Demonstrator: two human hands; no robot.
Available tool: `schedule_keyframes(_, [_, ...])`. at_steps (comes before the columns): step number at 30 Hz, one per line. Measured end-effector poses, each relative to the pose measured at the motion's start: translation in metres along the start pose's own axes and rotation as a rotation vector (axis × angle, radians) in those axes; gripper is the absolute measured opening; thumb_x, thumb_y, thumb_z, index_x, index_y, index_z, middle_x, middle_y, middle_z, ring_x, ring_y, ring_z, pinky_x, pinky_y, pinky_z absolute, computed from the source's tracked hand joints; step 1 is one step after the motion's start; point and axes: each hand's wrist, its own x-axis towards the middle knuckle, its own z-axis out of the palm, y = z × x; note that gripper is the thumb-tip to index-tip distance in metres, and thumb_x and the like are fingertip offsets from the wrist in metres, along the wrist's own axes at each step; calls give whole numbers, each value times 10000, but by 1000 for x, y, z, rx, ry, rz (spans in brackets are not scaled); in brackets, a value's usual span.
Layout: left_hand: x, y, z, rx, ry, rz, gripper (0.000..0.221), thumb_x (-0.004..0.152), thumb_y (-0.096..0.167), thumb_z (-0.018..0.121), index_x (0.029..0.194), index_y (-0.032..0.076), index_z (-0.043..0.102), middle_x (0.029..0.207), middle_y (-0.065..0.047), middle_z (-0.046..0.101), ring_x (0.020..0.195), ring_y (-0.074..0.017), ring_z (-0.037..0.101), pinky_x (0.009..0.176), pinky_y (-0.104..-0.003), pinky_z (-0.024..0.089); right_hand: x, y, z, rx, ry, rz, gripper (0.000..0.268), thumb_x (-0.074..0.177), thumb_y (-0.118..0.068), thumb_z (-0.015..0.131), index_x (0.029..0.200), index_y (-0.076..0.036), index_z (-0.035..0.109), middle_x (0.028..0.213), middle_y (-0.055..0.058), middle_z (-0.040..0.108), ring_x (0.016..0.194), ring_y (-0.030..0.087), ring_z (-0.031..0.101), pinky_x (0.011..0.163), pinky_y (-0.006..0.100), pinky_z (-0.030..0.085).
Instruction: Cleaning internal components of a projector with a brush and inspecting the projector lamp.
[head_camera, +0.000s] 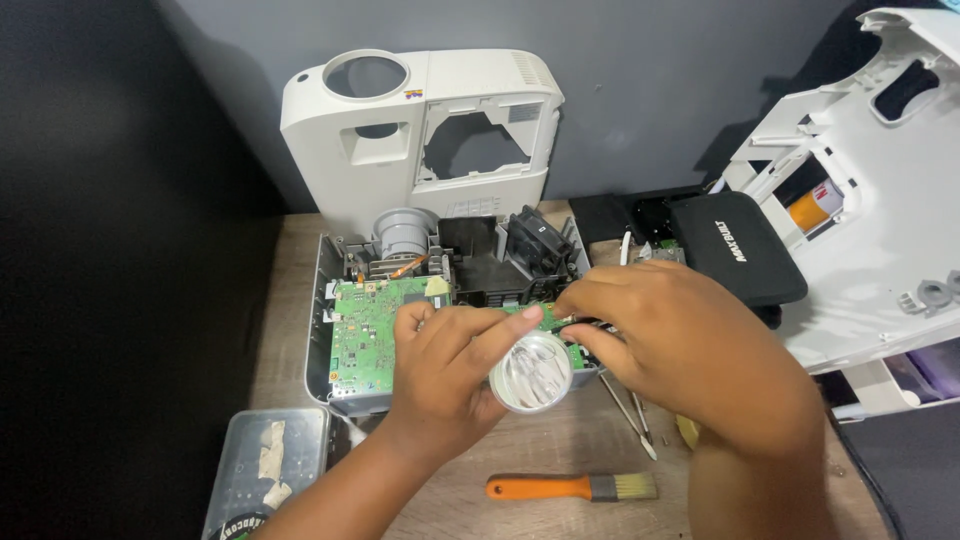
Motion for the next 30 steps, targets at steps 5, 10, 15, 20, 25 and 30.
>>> schedule_keyframes(5, [3, 1, -2, 5, 34, 15, 297, 1031, 219, 664, 1324, 215, 623, 1050, 29, 681, 832, -158, 646, 815, -383, 272, 1, 0, 3, -21, -17, 14, 154, 926, -294, 629, 980, -186, 725, 861, -29, 733, 797, 249, 671, 803, 426, 481])
schedule_keyframes(10, [4, 2, -3, 31, 30, 24, 275, 1039, 209, 641, 1314, 215, 636, 1041, 30, 679, 821, -156, 641, 806, -387, 275, 1, 1, 3, -39, -51, 27, 155, 939, -319, 639, 957, -182, 709, 815, -24, 707, 772, 245, 659, 779, 428, 485])
schedule_keyframes(15, [5, 3, -4, 32, 37, 33, 265, 1049, 253, 630, 1309, 199, 637, 1029, 23, 682, 822, -155, 644, 807, -385, 274, 2, 1, 4, -35, -20, 4, 114, 907, -270, 663, 956, -177, 707, 821, -11, 710, 781, 262, 662, 762, 442, 487])
schedule_keyframes(20, [6, 3, -2, 24, 52, 35, 267, 1049, 262, 639, 1308, 201, 636, 1020, 24, 683, 810, -146, 651, 808, -380, 260, 0, 3, 6, -49, -11, -13, 147, 929, -302, 651, 995, -184, 709, 867, -32, 720, 806, 234, 660, 811, 417, 469])
schedule_keyframes(25, [6, 3, -3, 23, 56, 30, 248, 1046, 225, 611, 1290, 200, 648, 1024, 26, 691, 823, -150, 662, 816, -380, 277, 2, 4, 6, -37, 9, -42, 136, 925, -281, 625, 968, -190, 717, 860, -42, 744, 803, 226, 670, 876, 405, 436])
schedule_keyframes(30, [-1, -2, -1, 9, -15, -18, 381, 1029, 297, 612, 1384, 166, 577, 1113, 37, 728, 922, -160, 685, 846, -391, 281, 3, 4, 5, -35, 18, -48, 155, 920, -277, 645, 1011, -185, 731, 901, -45, 761, 820, 220, 682, 878, 408, 445])
